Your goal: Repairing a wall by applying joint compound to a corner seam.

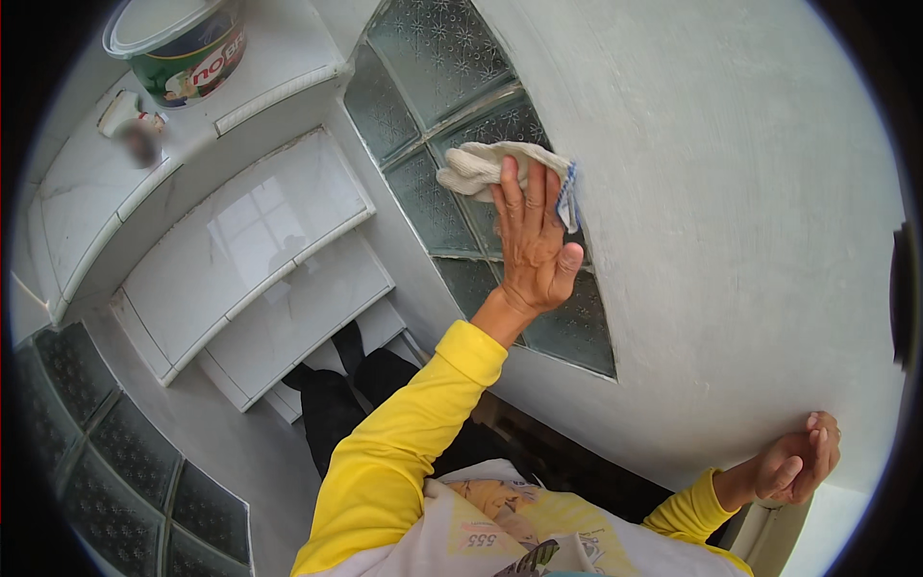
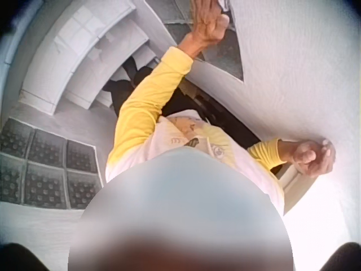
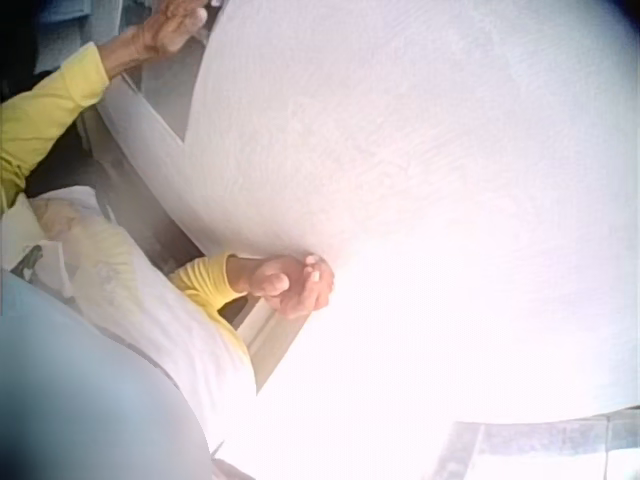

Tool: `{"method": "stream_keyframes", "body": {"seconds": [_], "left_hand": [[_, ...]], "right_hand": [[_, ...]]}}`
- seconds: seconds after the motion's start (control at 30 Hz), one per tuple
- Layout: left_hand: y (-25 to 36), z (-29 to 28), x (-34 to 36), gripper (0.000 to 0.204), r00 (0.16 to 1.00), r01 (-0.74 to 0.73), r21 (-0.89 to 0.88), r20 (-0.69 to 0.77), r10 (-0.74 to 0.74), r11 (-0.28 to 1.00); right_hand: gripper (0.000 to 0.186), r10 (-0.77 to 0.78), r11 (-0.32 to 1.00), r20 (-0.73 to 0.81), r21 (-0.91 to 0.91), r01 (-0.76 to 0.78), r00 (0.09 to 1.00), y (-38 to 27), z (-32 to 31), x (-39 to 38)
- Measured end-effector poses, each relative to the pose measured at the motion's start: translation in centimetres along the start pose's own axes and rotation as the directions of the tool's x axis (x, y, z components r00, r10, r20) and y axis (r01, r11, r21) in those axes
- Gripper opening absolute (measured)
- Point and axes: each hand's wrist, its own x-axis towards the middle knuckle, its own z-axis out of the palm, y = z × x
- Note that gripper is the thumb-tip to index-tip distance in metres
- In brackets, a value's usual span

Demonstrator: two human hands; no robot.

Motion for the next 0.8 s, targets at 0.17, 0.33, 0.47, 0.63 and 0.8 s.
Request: {"method": "stream_keyframes", "body": {"seconds": [0.17,0.33,0.47,0.63,0.8], "left_hand": [[-9.1,-4.5,11.2,0.067,0.961,0.228,0.051,-0.172,-0.216,0.972],[-17.6,-8.8,16.1,0.066,0.961,0.218,0.023,-0.179,-0.210,0.976],[-19.0,-7.6,11.7,0.062,0.857,0.493,-0.008,-0.170,-0.487,0.870],[-15.0,-4.4,0.5,0.062,0.881,0.451,0.056,-0.188,-0.434,0.891],[-6.0,-3.5,10.2,0.064,0.995,0.051,0.100,-0.088,-0.042,0.994]], "right_hand": [[0.040,-0.011,1.000,-0.006,0.005,0.011,1.000,-0.1,0.3,0.5],[0.039,0.024,1.000,-0.001,-0.001,-0.024,1.000,-0.3,0.2,0.5],[0.040,-0.006,1.000,0.004,0.007,0.006,1.000,-0.1,0.0,0.3],[0.040,0.006,1.000,-0.014,0.024,-0.005,1.000,-0.1,0.3,0.3],[0.037,0.013,1.000,-0.030,-0.002,-0.014,0.999,0.3,-0.1,-0.1]]}}
